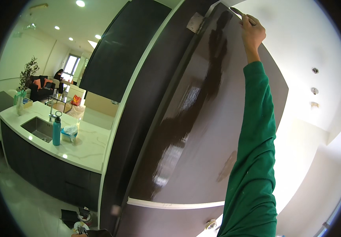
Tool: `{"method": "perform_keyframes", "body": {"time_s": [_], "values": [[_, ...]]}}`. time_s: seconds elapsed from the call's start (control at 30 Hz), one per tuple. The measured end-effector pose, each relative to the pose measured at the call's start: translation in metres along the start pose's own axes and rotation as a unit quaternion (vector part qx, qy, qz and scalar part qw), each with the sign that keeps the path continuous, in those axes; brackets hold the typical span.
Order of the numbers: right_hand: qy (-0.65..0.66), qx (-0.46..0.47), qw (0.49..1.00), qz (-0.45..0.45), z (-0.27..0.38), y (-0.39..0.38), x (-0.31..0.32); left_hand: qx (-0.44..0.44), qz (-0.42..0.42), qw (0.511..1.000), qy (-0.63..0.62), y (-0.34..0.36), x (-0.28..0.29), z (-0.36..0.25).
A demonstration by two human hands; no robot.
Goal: The person paints a dark-colored door using a paintbrush and a paint can. They repeatedly dip the brush into the can and apply paint to the door surface, covering the area in vertical strokes. The task continues throughout the clip as the person works on different sections of the door.
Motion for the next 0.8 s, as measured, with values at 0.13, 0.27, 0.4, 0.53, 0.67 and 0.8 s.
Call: {"method": "perform_keyframes", "body": {"time_s": [0.13, 0.27, 0.4, 0.53, 0.67, 0.8], "values": [[-0.049, 0.018, 0.998, -0.019, 0.000, 0.001, -0.012, -0.003, 0.001, 1.000, 0.002, 0.000, 0.005, 0.003], [-0.086, 0.009, 0.996, 0.012, 0.005, -0.008, -0.006, -0.013, 0.002, 1.000, 0.010, -0.002, 0.013, 0.008], [-0.071, -0.039, 0.994, 0.079, 0.025, -0.038, 0.025, 0.002, -0.030, 1.000, 0.007, -0.008, 0.011, 0.004], [-0.058, -0.078, 0.983, 0.154, 0.046, -0.059, 0.057, 0.035, -0.024, 0.999, -0.019, -0.003, 0.014, 0.011], [-0.032, -0.110, 0.968, 0.223, 0.067, -0.091, 0.086, 0.051, -0.024, 0.998, -0.015, -0.011, -0.001, -0.003], [-0.035, -0.116, 0.947, 0.297, 0.081, -0.116, 0.108, 0.016, -0.003, 1.000, 0.001, -0.006, 0.005, 0.002]]}}
Point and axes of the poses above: each hand's wrist, its own y-axis towards the middle knuckle, its own x-axis out of the back of the hand, z = x × y, the point moved 3 cm from there along y, towards the middle knuckle, and after that the axes turned 13 degrees about -y, right-handed, at the moved point
